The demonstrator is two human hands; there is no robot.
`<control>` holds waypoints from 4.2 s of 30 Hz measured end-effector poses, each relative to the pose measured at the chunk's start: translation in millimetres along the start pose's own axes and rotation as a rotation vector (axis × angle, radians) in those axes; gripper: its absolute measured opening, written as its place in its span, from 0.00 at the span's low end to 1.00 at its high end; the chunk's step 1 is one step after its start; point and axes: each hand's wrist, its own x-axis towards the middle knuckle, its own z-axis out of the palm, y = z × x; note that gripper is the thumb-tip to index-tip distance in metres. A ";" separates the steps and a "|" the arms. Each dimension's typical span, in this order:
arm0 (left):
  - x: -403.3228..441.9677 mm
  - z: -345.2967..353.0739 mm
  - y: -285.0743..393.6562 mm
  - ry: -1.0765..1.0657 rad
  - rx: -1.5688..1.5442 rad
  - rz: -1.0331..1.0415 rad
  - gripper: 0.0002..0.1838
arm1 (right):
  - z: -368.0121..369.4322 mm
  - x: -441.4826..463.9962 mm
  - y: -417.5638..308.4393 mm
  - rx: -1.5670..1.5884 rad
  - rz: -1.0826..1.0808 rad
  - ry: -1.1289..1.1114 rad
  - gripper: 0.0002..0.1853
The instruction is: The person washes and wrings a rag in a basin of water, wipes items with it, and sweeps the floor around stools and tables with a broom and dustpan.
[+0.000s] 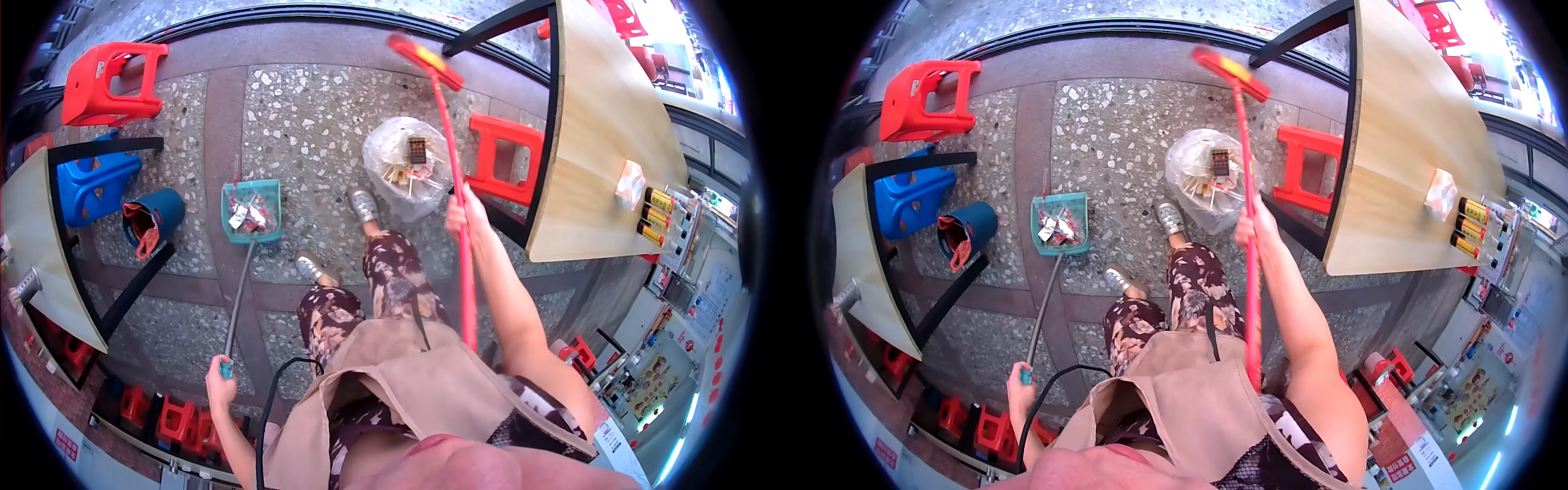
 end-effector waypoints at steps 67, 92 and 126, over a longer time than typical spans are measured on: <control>366.4 -323.1 349.2 0.391 0.455 0.144 0.23 | 360.3 57.0 -363.7 0.735 -0.382 -0.359 0.21; 321.5 -16.1 1008.5 -0.639 -0.543 1.289 0.05 | 342.1 116.8 -555.1 0.918 -0.265 -0.217 0.28; 322.0 -420.3 632.7 0.018 -0.275 1.182 0.08 | 730.6 85.1 -165.7 0.269 0.214 -0.459 0.14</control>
